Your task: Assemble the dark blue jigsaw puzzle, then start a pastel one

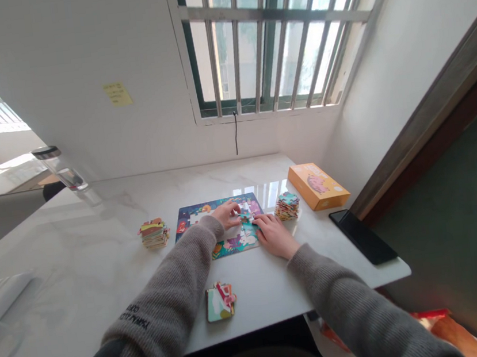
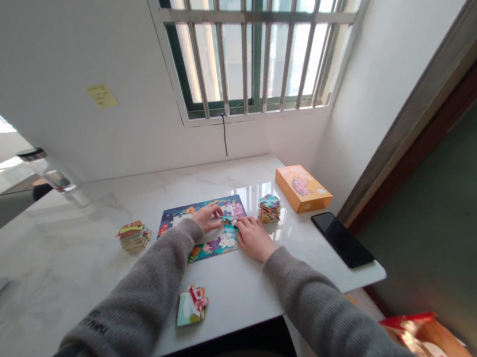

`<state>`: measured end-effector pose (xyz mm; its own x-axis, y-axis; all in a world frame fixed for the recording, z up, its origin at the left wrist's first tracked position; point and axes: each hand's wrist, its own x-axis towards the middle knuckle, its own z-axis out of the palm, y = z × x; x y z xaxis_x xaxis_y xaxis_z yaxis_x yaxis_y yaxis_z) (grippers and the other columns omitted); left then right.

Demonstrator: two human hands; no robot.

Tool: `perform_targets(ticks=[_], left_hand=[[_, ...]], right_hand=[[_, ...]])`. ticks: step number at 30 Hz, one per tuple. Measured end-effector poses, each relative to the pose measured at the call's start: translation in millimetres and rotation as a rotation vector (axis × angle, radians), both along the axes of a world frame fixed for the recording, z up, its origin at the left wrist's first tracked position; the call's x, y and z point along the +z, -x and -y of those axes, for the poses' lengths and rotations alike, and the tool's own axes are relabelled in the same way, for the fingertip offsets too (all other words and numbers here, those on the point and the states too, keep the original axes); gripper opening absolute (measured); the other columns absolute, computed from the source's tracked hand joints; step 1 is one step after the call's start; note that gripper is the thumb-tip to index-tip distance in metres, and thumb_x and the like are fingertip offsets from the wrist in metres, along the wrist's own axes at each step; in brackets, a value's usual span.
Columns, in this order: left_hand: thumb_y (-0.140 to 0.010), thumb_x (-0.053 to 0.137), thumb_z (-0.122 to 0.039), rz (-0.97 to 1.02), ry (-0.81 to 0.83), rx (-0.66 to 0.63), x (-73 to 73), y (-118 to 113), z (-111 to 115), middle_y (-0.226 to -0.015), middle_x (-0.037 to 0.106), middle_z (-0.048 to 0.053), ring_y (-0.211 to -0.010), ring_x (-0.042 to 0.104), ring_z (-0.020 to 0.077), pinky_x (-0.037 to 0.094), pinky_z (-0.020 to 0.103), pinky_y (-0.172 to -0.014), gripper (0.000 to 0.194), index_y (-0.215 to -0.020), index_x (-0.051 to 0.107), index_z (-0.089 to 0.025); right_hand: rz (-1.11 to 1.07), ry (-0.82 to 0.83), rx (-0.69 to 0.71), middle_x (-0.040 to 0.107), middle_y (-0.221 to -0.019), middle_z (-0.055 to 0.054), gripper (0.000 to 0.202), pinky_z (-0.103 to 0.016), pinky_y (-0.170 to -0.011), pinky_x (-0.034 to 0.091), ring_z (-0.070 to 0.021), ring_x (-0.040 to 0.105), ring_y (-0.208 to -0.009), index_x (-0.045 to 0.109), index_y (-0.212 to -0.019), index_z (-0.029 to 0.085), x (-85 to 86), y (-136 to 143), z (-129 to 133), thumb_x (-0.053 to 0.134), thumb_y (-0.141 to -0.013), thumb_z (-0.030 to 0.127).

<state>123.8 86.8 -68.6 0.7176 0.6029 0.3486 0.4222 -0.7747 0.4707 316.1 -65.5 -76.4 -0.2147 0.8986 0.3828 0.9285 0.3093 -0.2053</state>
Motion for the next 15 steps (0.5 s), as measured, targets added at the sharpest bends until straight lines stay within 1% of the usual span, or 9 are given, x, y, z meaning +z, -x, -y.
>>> perform_targets(ticks=[4,7,10,13,15], left_hand=[[-0.079,0.070,-0.023,0.006,-0.042,0.033,-7.0,11.5,5.1,-0.091,0.059,0.003,-0.079,0.060,0.0163,0.054,0.031,-0.081,0.009,-0.086,0.066,-0.019],[-0.080,0.071,-0.023,0.010,-0.095,0.032,-10.0,15.0,2.6,-0.095,0.059,0.004,-0.081,0.060,0.0164,0.054,0.031,-0.083,0.008,-0.085,0.066,-0.020],[-0.081,0.069,-0.021,0.029,-0.147,0.025,-11.1,12.2,-6.4,-0.101,0.059,0.005,-0.083,0.061,0.0165,0.053,0.031,-0.083,0.008,-0.088,0.066,-0.020],[-0.083,0.067,-0.021,0.059,-0.156,0.034,-12.2,4.0,-16.6,-0.105,0.059,0.005,-0.080,0.062,0.0152,0.054,0.030,-0.080,0.015,-0.098,0.065,-0.021],[-0.084,0.067,-0.022,0.046,-0.152,0.040,-13.4,-2.9,-20.7,-0.107,0.060,0.004,-0.081,0.063,0.0150,0.054,0.030,-0.081,0.019,-0.103,0.066,-0.022]], right_hand=[[-0.007,0.006,0.000,0.061,-0.132,-0.011,0.029,-0.043,-0.101,0.041,-0.0279,0.049,-0.121,0.060,-0.124,0.020,-1.8,-0.6,-1.3,0.050,-0.097,0.021],[-0.008,0.006,0.000,0.061,-0.132,-0.011,0.029,-0.043,-0.101,0.041,-0.0277,0.049,-0.121,0.059,-0.124,0.020,-2.7,-1.1,-1.6,0.050,-0.097,0.021],[-0.007,0.003,0.000,0.061,-0.132,-0.011,0.029,-0.043,-0.102,0.041,-0.0275,0.049,-0.121,0.059,-0.124,0.019,-2.5,-1.4,-1.2,0.050,-0.097,0.021],[-0.006,0.004,0.000,0.061,-0.132,-0.011,0.029,-0.043,-0.101,0.041,-0.0276,0.049,-0.121,0.059,-0.124,0.020,-1.0,-1.2,-0.4,0.051,-0.096,0.021],[-0.008,0.003,0.001,0.061,-0.131,-0.011,0.029,-0.043,-0.101,0.041,-0.0276,0.049,-0.121,0.059,-0.124,0.020,0.6,-0.5,0.2,0.051,-0.096,0.020]])
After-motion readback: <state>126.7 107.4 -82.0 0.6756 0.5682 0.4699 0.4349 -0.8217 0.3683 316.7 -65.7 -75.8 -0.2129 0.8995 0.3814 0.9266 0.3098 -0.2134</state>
